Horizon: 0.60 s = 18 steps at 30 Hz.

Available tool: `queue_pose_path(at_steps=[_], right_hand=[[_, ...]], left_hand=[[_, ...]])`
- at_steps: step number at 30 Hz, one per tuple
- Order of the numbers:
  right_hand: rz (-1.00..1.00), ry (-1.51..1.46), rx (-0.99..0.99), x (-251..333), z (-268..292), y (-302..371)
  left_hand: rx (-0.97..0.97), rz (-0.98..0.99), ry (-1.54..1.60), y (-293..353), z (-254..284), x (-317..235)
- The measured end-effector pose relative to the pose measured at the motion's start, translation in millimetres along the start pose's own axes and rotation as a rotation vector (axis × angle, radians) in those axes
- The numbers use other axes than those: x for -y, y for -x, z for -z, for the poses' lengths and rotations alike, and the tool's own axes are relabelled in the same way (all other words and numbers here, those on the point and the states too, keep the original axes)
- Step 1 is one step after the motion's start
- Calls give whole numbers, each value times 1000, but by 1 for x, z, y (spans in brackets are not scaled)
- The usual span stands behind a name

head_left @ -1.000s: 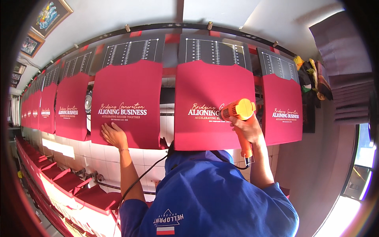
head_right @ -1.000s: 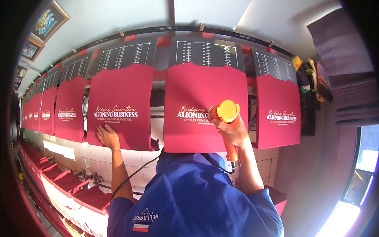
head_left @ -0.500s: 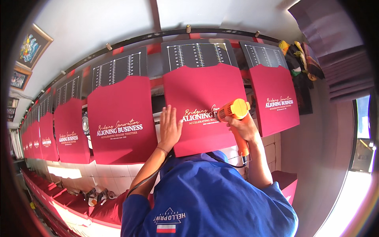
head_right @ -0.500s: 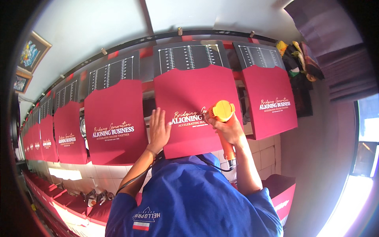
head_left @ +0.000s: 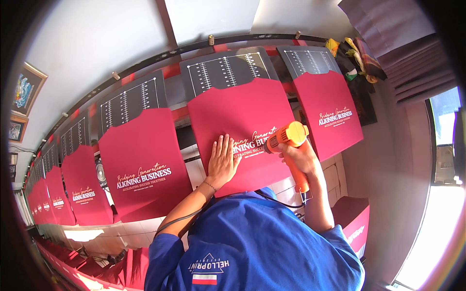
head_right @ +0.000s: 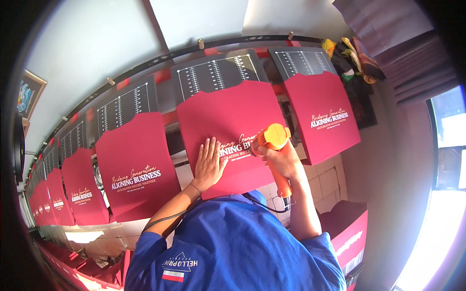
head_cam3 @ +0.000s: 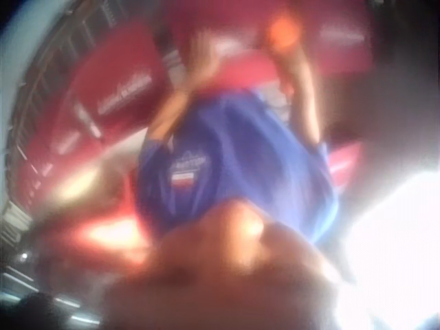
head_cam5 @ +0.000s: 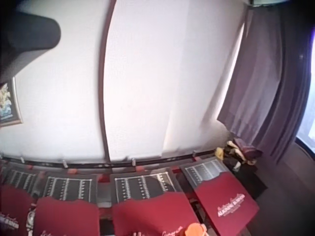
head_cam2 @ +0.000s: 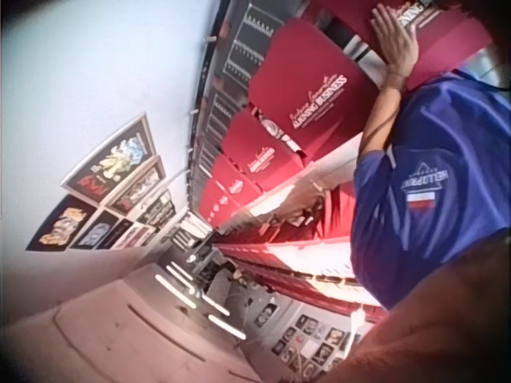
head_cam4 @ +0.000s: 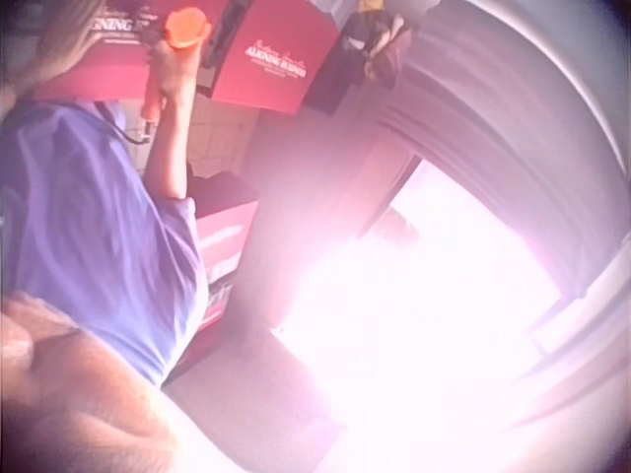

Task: The person dries screen-printed designs on red fabric panels using a heat gun, moving the tool across the graphic and smoothing the surface by hand.

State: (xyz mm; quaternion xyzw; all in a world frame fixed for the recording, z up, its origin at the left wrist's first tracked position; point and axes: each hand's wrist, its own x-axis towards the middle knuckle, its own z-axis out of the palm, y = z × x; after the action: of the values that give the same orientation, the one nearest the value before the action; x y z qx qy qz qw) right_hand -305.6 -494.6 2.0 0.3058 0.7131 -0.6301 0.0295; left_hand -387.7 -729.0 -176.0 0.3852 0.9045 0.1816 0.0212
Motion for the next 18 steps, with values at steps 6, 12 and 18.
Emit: queue_pose_path(at_steps=[6,12,18], right_hand=[[-43,15,-47,5,0,2],[-1,-21,-113,-1,3,0],[-2,-43,-140,-3,9,0]], left_hand=[[-9,31,-42,-28,0,15],[-37,36,-32,-41,-5,12],[47,-80,89,-6,0,-5]])
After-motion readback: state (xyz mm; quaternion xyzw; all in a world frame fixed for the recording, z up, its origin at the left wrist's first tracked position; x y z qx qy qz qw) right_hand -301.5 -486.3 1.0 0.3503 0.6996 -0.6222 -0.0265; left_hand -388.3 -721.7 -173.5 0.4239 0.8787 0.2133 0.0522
